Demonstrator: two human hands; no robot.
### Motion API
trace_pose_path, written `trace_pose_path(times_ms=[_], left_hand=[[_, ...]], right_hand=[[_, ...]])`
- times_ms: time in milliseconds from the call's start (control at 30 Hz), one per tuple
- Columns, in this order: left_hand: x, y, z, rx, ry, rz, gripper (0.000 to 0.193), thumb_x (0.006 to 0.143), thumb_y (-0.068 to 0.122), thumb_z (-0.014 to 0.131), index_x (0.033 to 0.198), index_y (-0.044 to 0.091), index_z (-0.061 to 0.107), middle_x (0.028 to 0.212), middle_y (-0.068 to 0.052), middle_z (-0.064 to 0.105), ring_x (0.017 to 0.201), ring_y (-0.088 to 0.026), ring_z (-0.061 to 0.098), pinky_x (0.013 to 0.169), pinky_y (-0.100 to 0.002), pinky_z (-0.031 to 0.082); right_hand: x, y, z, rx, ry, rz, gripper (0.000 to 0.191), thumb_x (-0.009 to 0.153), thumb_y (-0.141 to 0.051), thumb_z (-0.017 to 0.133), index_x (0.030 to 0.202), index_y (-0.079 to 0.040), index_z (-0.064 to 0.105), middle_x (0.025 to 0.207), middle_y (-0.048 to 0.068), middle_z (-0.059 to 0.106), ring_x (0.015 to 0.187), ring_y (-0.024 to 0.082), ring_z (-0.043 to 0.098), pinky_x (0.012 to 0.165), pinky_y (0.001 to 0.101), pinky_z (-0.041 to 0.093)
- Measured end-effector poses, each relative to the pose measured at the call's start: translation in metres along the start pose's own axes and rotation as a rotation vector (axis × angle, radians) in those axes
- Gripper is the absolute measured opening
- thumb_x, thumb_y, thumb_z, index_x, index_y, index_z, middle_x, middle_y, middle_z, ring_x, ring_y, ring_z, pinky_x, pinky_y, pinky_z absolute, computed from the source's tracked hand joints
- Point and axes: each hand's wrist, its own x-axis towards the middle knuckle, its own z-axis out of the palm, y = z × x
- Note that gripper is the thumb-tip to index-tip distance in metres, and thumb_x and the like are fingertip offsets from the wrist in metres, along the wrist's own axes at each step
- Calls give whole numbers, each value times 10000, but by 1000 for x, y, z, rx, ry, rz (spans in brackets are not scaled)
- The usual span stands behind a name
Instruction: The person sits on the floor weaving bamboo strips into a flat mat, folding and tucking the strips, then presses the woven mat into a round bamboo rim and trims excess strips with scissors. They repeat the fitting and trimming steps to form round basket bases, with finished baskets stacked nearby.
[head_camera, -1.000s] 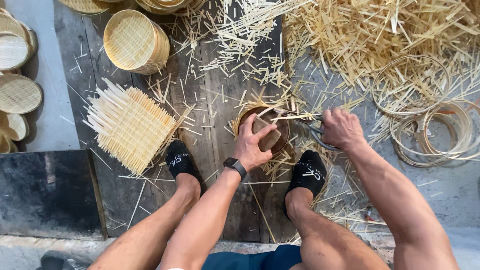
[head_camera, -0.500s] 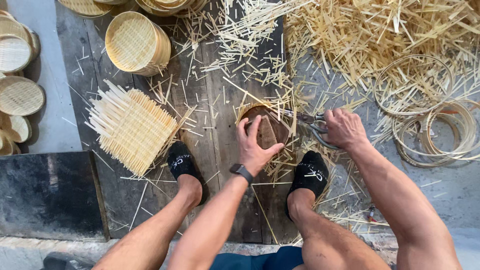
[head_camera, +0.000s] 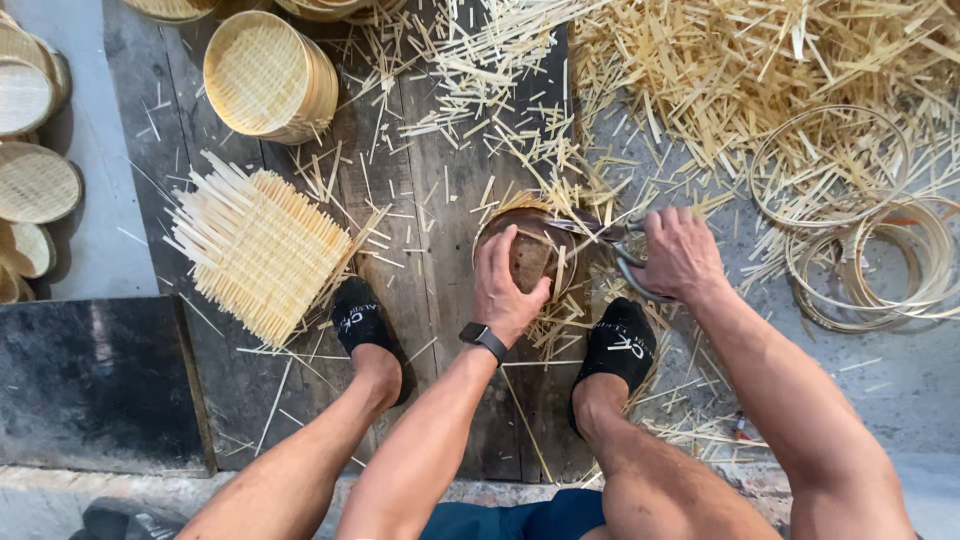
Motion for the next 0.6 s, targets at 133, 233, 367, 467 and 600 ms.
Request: trace_pose_path(times_ms=[133,233,367,467,600], left_hand=[[5,-3,-6,-5,-84,57,900,672,164,847,1468,84,434,1408,-171,552,1317,-370,526,1133,-464,432],[12,-4,-16,5,-87,158,874,655,110,819,1453,108,462,1415,-146,569,1334,-369,521,1159,-465,417],[14,-4,-21,9,-163,110,866,643,87,818,1445,148,497,1412,-121,575,1319,-366,499,1153,-453,405],[16,-5,-22,-26,-211,124,846,654,83,806,1442,161,510,1426,-110,576,1333,-349,505,1174,-440,405],[24,-9,-28,-51,-320,207,883,649,80,790,1472,181,486,1457,-116,534,1369,-373,472,1199,-470,394]], right_hand=[[11,-13,11,-17,-249,103,535,819,-482,650,1016,15,634,879,191,664,821,305,659,739,436,549],[10,-4,14,-3,-365,145,333,943,-307,608,1087,-8,642,943,175,674,850,286,668,728,418,559],[2,4,5,31,-197,74,459,856,-427,684,1033,-6,638,966,205,677,928,341,659,743,439,566],[4,-6,2,47,-229,69,534,807,-454,710,1024,26,622,923,218,666,890,346,660,756,453,566],[10,-14,3,35,-256,116,585,689,-435,761,1022,25,622,950,210,665,942,341,663,845,457,558]])
